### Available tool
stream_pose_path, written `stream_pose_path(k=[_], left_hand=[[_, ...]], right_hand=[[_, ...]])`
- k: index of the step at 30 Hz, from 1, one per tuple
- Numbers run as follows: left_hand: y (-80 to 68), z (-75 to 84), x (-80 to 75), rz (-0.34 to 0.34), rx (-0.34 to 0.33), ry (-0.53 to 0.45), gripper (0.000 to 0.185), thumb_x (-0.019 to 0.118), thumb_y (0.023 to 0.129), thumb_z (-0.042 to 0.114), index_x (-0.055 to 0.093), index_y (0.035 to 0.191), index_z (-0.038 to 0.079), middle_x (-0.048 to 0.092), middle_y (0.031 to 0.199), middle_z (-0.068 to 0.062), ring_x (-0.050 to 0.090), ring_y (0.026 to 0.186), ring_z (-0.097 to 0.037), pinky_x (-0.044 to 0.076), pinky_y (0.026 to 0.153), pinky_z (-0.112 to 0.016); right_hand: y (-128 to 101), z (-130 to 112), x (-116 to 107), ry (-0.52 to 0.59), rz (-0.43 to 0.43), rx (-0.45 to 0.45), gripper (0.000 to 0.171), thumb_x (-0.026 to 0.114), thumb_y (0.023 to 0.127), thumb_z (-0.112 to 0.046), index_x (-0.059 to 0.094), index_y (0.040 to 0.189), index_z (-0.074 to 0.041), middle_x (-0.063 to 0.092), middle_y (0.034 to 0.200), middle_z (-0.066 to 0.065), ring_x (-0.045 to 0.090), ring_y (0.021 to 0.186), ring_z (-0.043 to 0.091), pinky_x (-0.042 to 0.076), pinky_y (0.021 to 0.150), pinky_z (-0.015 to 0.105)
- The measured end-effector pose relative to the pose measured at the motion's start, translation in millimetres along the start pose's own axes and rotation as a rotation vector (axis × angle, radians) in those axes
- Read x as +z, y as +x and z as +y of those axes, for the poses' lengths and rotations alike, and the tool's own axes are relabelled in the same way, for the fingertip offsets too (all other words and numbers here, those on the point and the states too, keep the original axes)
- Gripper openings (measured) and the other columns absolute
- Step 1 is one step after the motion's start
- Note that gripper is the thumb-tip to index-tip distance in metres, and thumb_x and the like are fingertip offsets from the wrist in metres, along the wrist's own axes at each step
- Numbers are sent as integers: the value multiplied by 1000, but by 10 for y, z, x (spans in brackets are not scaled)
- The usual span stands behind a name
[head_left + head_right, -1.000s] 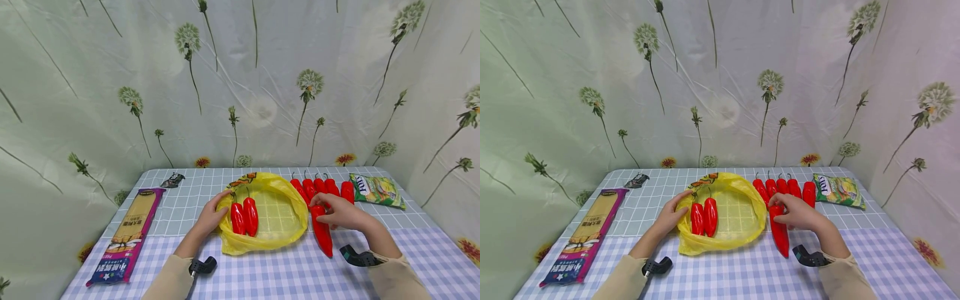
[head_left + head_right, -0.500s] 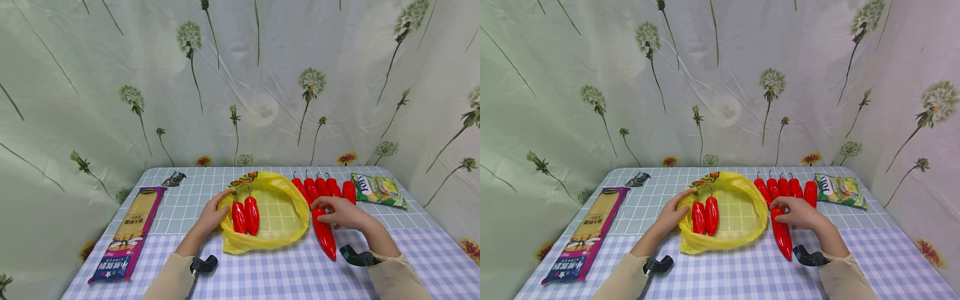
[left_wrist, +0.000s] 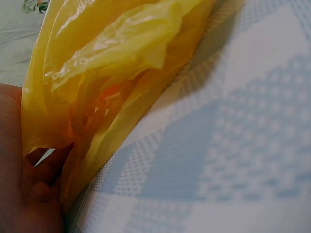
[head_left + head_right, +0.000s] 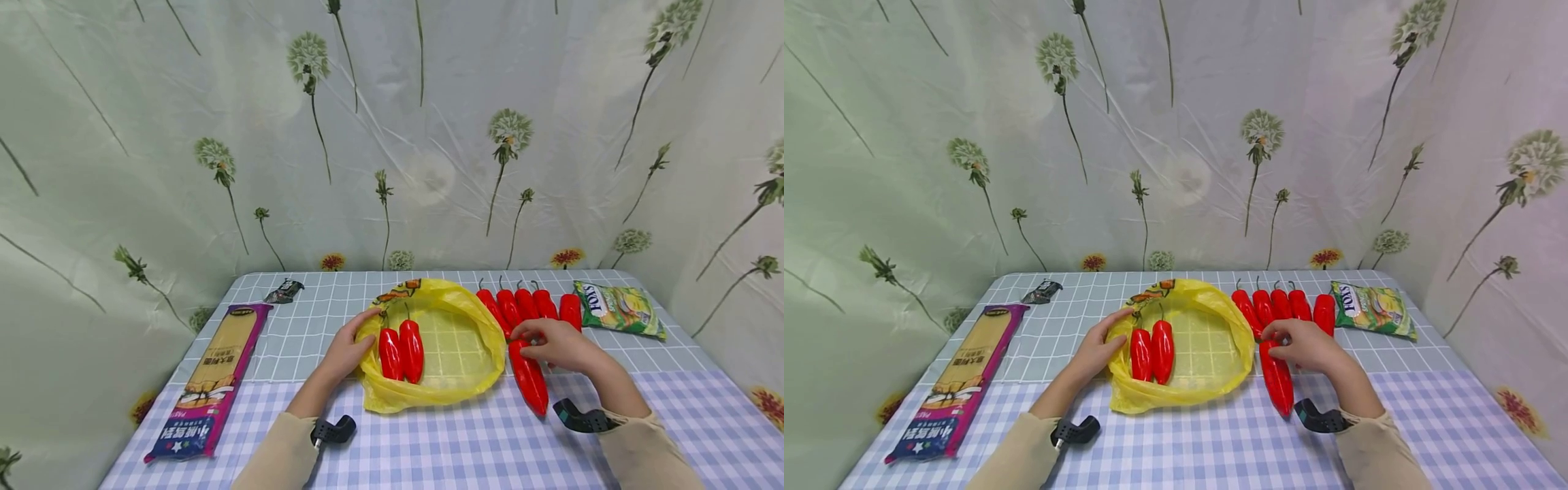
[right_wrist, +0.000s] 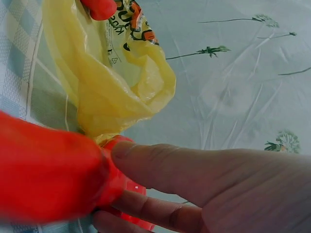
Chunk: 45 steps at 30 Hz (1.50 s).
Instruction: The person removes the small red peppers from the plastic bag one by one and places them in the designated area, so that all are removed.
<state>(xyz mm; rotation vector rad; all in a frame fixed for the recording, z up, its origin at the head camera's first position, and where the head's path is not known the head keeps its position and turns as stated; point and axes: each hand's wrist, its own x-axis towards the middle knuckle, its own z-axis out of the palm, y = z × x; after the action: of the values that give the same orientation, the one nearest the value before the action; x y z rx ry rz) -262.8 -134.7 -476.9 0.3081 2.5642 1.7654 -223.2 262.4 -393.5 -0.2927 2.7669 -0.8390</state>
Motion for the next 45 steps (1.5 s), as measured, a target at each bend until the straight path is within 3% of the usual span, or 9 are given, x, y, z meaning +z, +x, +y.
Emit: stream_pose_path(k=[7,11,18,28,38,45], left_hand=[[2,12,-5,-4,6,0,52,57,94,10,54,142,29,45,156,-8,39,146,-33,31,120,-56],[4,18,-7,4,7,10,52,57,94,9,55,142,30,45,156,-7,39,146,-32,31,120,-55],[-3,12,-12,8,1,11,53,55,94,9,53,143,30,44,157,-7,38,147,-33,30,121,-55],[5,6,-10,-3,-28,-6,52,57,94,11,55,141,33,44,157,-6,39,146,-32,34,119,-54],[4,12,-20,-1,-11,-5,52,56,94,10,54,142,31,43,157,-8,38,146,-34,32,120,-56],[-11,31,-12,-5,-16,-12,52,56,94,10,55,142,31,43,157,-8,38,147,-35,31,120,-57]], right_hand=[[17,-36,-9,-60,67,-25,27,75,85,-22,71,111,-14,70,104,8,61,90,20,61,70,34],[34,-134,-9,-73,139,-43,26,74,86,-20,70,111,-11,68,100,8,58,87,20,60,67,31],[89,-405,-2,-90,277,-118,27,71,90,-19,69,116,-11,69,109,11,62,96,26,63,73,37],[205,-842,246,9,297,-146,40,71,89,-20,62,127,-12,70,109,9,65,90,21,63,77,36],[373,-1134,552,209,217,-236,39,68,92,-16,61,129,-10,65,124,15,65,101,25,60,87,39],[527,-1205,810,294,230,-190,37,68,92,-16,63,128,-13,64,126,14,66,101,24,61,80,35]])
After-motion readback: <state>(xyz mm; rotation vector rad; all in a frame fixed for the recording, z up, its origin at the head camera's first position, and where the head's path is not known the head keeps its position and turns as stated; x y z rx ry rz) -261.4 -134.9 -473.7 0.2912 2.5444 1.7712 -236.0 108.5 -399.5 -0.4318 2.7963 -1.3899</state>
